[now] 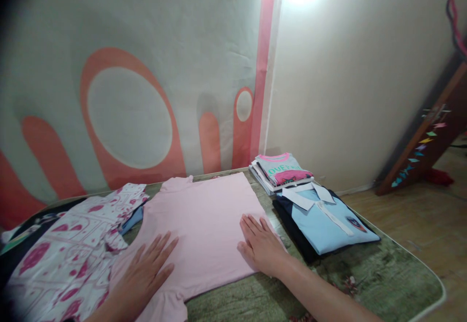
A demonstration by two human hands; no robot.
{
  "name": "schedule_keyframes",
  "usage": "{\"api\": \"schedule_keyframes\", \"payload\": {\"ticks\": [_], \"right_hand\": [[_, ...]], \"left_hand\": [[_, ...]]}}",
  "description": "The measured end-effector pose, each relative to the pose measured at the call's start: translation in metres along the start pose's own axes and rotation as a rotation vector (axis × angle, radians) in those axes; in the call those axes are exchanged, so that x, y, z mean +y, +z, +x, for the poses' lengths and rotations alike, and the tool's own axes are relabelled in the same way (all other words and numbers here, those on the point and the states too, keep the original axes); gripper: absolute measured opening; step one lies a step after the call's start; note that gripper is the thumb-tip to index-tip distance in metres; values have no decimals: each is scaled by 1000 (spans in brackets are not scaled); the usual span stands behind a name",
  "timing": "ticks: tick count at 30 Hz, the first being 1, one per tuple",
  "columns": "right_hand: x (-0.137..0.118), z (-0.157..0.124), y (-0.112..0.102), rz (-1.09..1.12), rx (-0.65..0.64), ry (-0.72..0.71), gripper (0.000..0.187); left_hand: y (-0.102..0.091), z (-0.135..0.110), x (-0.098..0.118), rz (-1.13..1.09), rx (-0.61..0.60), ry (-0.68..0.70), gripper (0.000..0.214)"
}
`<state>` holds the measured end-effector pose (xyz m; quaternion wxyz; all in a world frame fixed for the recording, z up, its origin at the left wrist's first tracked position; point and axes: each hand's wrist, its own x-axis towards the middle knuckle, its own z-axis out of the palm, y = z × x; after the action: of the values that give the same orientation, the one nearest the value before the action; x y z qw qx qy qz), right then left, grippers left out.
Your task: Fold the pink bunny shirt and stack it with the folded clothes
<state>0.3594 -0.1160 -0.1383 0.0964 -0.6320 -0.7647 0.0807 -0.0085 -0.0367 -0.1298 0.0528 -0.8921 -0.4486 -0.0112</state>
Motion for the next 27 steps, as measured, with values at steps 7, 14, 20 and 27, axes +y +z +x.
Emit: {"api": "schedule_keyframes", "payload": {"ticks": [7,14,20,27], "right_hand": [[2,2,2,-1,24,11,66],[1,0,0,3,21,19,66],[1,1,0,-7,31,13,66],[8,2,10,-32,69,56,68]], "left_hand": [[0,-1,-1,11,2,-3,54],[1,0,-1,22,14,3,55],[1,1,-5,6,16,11,55],[14,-3,-21,52,89,-46,62]]}}
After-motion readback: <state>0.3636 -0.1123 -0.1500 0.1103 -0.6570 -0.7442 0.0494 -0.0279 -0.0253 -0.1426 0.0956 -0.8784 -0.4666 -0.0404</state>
